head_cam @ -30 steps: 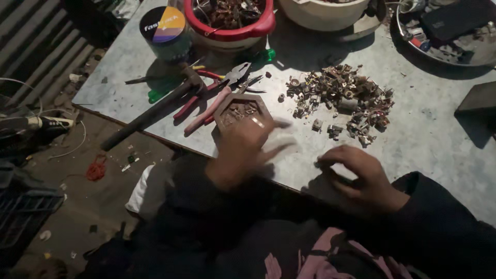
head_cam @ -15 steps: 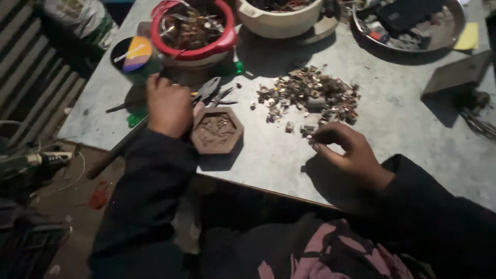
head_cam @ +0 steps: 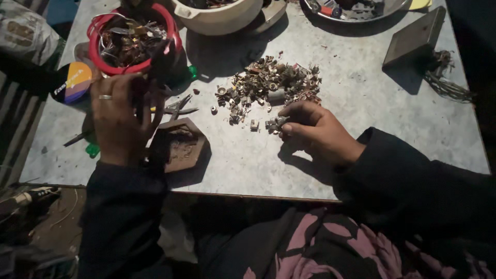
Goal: The person sits on the floor and uses pliers and a screwdriver to disassemble small electronic components. They pick up parts from a bowl, remove pieces, and place the separated components into a pile on the table.
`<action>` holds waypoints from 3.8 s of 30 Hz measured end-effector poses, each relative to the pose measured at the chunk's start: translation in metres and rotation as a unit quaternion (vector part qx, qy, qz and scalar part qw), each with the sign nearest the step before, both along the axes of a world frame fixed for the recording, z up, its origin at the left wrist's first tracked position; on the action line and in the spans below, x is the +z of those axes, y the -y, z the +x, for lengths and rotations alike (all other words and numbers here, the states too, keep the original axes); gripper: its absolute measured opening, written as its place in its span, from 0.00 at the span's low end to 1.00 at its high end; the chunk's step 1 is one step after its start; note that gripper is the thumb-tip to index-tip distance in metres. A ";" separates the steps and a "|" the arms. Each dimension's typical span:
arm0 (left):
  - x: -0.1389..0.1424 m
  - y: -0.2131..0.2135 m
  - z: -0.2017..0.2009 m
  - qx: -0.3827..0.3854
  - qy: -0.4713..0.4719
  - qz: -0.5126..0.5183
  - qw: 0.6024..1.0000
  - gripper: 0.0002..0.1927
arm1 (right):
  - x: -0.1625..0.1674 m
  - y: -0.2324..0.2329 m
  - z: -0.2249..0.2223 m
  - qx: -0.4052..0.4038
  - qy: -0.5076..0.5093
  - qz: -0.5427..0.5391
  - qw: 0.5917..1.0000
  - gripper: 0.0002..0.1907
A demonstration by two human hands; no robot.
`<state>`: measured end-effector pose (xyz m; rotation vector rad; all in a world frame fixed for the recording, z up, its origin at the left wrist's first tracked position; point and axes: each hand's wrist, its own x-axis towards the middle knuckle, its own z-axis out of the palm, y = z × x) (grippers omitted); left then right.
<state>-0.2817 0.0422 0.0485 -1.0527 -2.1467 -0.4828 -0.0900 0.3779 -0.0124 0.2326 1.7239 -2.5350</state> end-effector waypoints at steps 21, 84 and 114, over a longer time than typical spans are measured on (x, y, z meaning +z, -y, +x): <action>0.001 -0.042 0.138 -0.105 0.288 -0.055 0.950 0.31 | 0.008 -0.009 0.015 0.009 -0.055 -0.012 0.998 0.14; -0.099 -0.024 0.207 -0.229 0.759 0.056 0.606 0.20 | 0.045 -0.013 0.022 0.268 -0.199 0.378 0.863 0.31; -0.138 0.072 0.208 -0.206 0.783 0.316 0.494 0.19 | 0.090 0.129 -0.043 0.211 -0.296 0.422 0.830 0.24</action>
